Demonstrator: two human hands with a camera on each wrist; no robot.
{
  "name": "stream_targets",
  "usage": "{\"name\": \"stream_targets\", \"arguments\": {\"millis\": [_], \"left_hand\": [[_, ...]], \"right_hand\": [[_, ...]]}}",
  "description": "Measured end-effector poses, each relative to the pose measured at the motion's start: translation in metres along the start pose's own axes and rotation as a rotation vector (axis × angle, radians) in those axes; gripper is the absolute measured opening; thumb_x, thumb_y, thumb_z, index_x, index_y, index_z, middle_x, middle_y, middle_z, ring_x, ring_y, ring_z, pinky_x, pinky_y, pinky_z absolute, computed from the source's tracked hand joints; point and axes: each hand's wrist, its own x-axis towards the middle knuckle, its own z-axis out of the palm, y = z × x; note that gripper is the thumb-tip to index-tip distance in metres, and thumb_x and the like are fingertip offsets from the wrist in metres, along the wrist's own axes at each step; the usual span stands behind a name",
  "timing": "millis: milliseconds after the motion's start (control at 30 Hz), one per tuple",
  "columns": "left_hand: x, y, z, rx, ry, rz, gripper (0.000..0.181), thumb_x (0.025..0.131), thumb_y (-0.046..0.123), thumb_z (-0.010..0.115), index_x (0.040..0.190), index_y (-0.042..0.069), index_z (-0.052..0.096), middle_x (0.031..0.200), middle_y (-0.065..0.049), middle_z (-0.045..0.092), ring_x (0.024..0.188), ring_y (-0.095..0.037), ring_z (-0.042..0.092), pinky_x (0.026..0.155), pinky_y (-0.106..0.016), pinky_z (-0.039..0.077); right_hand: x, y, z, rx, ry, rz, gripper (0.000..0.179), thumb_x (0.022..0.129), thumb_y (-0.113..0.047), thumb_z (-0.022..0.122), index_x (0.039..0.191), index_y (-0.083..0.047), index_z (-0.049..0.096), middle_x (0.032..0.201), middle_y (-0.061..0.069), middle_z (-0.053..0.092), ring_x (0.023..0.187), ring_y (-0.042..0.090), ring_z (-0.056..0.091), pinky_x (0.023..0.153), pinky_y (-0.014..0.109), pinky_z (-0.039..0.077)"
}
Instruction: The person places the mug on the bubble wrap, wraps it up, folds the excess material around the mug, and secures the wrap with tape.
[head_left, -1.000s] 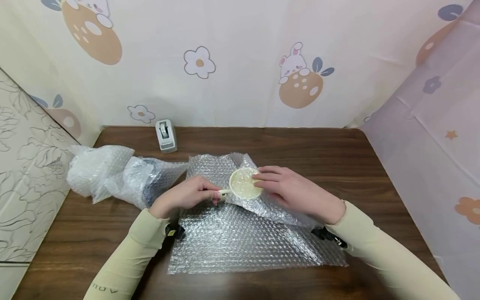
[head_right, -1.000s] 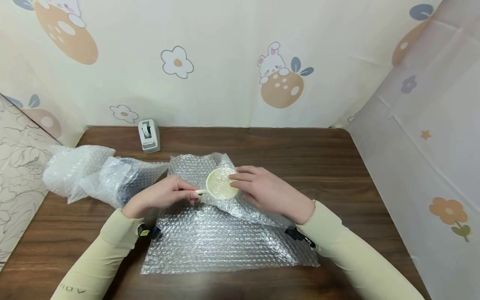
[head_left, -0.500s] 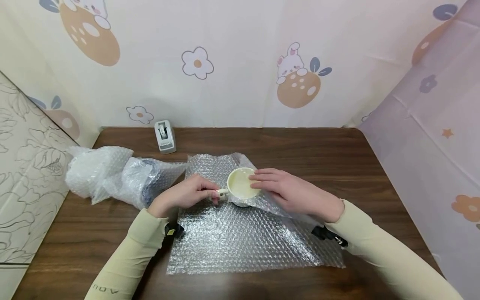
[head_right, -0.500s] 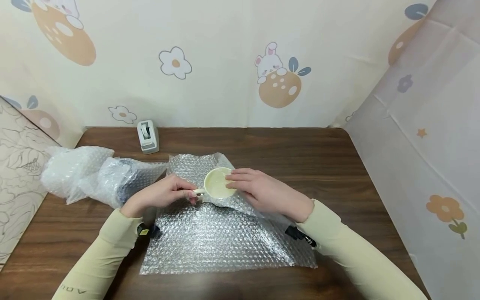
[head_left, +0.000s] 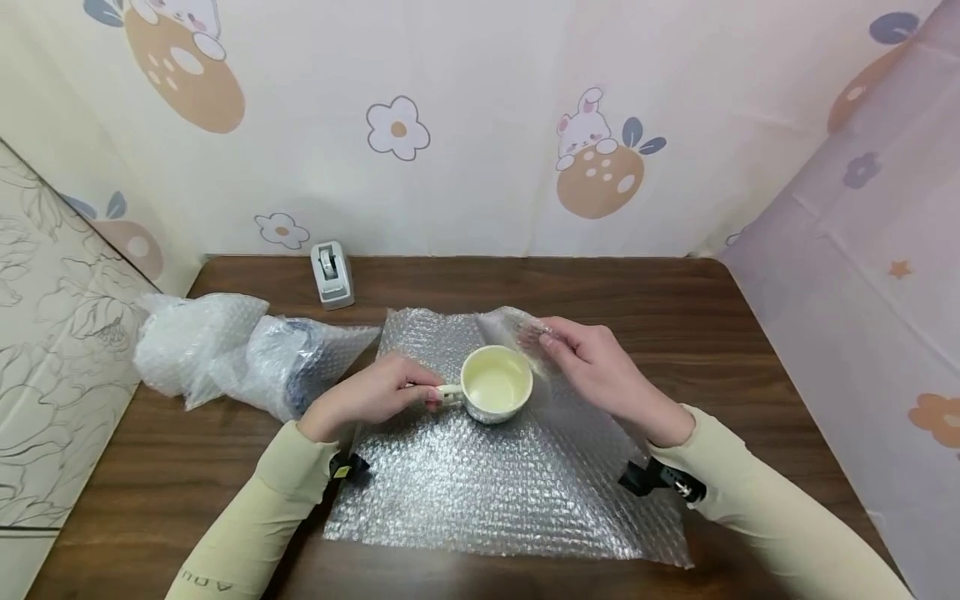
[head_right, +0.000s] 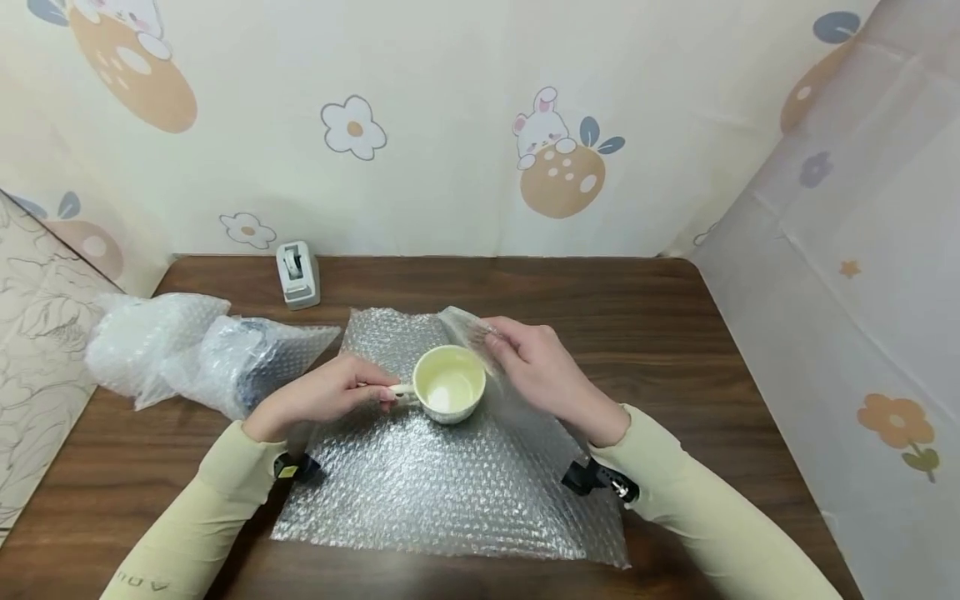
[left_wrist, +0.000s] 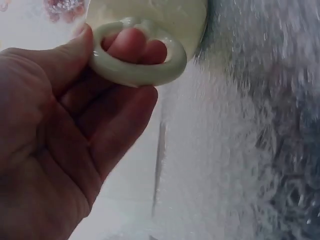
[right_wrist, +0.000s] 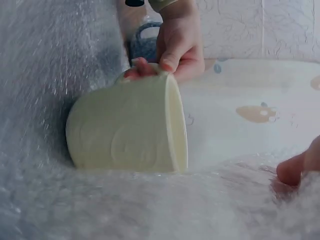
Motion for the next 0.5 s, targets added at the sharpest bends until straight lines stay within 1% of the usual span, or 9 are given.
{"name": "stream_targets", "arguments": {"millis": [67, 100, 167, 200, 300, 367, 400, 500], "left_hand": [[-0.003, -0.004, 0.002, -0.020, 0.024, 0.001, 0.017, 0.100, 0.017, 0.062, 0.104, 0.013, 0.078, 0.089, 0.007, 0.073, 0.073, -0.010, 0.063, 0.069, -0.027, 0.051], [-0.004, -0.005, 0.003, -0.029, 0.037, -0.001, 0.017, 0.100, 0.017, 0.062, 0.105, 0.013, 0.078, 0.090, 0.008, 0.073, 0.077, -0.011, 0.065, 0.072, -0.028, 0.052], [-0.006, -0.007, 0.004, -0.054, 0.066, -0.014, 0.018, 0.100, 0.016, 0.061, 0.107, 0.013, 0.077, 0.092, 0.008, 0.074, 0.082, -0.014, 0.068, 0.074, -0.028, 0.053], [-0.006, -0.008, 0.005, -0.069, 0.077, -0.015, 0.019, 0.100, 0.016, 0.061, 0.108, 0.013, 0.077, 0.092, 0.007, 0.074, 0.083, -0.015, 0.069, 0.075, -0.029, 0.054], [-0.004, -0.007, 0.008, -0.103, 0.103, -0.010, 0.019, 0.100, 0.017, 0.061, 0.108, 0.013, 0.077, 0.091, 0.003, 0.075, 0.080, -0.018, 0.069, 0.073, -0.030, 0.054], [-0.002, -0.007, 0.010, -0.121, 0.113, -0.003, 0.018, 0.099, 0.017, 0.062, 0.107, 0.013, 0.077, 0.090, 0.002, 0.075, 0.078, -0.020, 0.069, 0.071, -0.030, 0.054], [-0.001, -0.007, 0.012, -0.133, 0.112, 0.007, 0.018, 0.099, 0.016, 0.062, 0.107, 0.011, 0.077, 0.090, 0.000, 0.075, 0.078, -0.022, 0.069, 0.071, -0.031, 0.055], [0.001, -0.007, 0.016, -0.111, 0.099, 0.038, 0.017, 0.098, 0.016, 0.063, 0.106, 0.010, 0.077, 0.090, 0.002, 0.074, 0.077, -0.018, 0.067, 0.071, -0.030, 0.053]], "right_hand": [[0.001, 0.004, 0.001, 0.019, 0.017, 0.015, 0.024, 0.104, -0.011, 0.053, 0.123, -0.011, 0.068, 0.075, -0.003, 0.062, 0.063, 0.011, 0.053, 0.057, 0.028, 0.044], [0.001, 0.005, 0.001, 0.024, 0.025, 0.020, 0.024, 0.104, -0.011, 0.053, 0.122, -0.011, 0.068, 0.078, -0.002, 0.064, 0.064, 0.011, 0.055, 0.057, 0.029, 0.045], [0.002, 0.009, 0.001, 0.030, 0.040, 0.016, 0.024, 0.104, -0.011, 0.052, 0.121, -0.010, 0.069, 0.090, 0.000, 0.071, 0.073, 0.012, 0.062, 0.063, 0.029, 0.050], [0.003, 0.011, 0.001, 0.028, 0.047, 0.013, 0.023, 0.104, -0.011, 0.052, 0.120, -0.010, 0.069, 0.092, 0.001, 0.072, 0.075, 0.013, 0.063, 0.064, 0.030, 0.051], [0.003, 0.015, 0.002, 0.015, 0.067, 0.020, 0.022, 0.105, -0.012, 0.052, 0.119, -0.011, 0.069, 0.096, 0.002, 0.073, 0.078, 0.014, 0.064, 0.066, 0.033, 0.052], [0.003, 0.018, 0.004, 0.026, 0.077, 0.043, 0.022, 0.105, -0.013, 0.051, 0.117, -0.010, 0.069, 0.100, 0.003, 0.073, 0.080, 0.015, 0.066, 0.068, 0.033, 0.053], [0.003, 0.019, 0.004, 0.048, 0.083, 0.064, 0.022, 0.105, -0.013, 0.051, 0.118, -0.010, 0.069, 0.102, 0.004, 0.073, 0.083, 0.016, 0.067, 0.069, 0.033, 0.055], [0.003, 0.022, 0.006, 0.140, 0.121, 0.134, 0.023, 0.105, -0.010, 0.049, 0.118, -0.005, 0.067, 0.108, 0.009, 0.072, 0.092, 0.021, 0.071, 0.072, 0.031, 0.058]]}}
